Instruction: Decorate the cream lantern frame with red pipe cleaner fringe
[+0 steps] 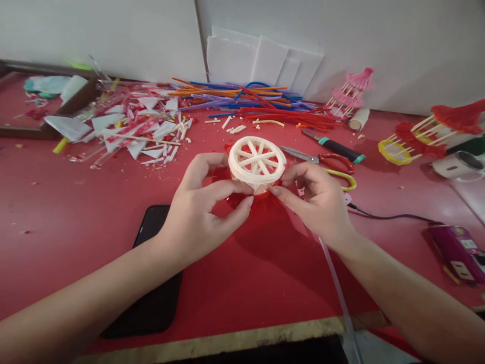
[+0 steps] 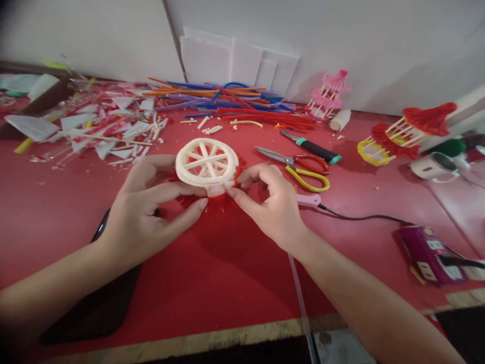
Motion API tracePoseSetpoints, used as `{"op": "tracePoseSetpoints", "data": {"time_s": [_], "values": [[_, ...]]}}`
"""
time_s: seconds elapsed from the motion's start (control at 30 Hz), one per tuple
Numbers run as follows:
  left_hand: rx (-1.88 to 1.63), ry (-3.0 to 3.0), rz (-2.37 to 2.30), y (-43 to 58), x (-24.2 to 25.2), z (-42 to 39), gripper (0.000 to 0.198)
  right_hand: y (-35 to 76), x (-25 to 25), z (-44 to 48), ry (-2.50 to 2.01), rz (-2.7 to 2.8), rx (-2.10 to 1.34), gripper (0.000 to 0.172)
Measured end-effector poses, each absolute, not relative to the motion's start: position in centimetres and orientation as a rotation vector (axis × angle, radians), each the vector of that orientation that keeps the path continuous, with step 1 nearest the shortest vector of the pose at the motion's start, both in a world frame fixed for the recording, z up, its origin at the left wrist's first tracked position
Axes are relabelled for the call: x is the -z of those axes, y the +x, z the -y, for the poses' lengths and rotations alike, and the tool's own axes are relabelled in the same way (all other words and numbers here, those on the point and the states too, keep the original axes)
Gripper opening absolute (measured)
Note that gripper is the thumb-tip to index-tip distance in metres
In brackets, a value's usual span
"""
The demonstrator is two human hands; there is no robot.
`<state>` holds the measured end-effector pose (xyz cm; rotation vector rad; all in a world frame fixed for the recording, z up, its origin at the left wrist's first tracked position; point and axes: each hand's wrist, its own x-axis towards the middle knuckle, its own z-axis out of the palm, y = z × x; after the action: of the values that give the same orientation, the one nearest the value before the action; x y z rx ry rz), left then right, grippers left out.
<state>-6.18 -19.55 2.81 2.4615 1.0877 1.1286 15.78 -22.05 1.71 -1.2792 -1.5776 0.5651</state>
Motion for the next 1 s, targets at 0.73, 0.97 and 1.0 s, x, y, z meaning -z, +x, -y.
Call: {"op": "tracePoseSetpoints", "data": {"time_s": [0.73,0.97,1.0], "values": [[-1.042,2.652,-1.188,-5.72,-3.34,20.57,0.014,16.28,-1.34,21.6,-1.335,1.611,-0.455,0.02],[-1.074,2.633,-1.141,-5.95,-2.88,20.32,0.014,16.41,-1.51,21.43,-1.337,1.631,-0.417,0.02],[-1.08,2.632,-1.13,-5.97,-2.84,20.26,0.014,16.36,-1.56,21.41,-1.335,1.637,-0.406,0.02]]}}
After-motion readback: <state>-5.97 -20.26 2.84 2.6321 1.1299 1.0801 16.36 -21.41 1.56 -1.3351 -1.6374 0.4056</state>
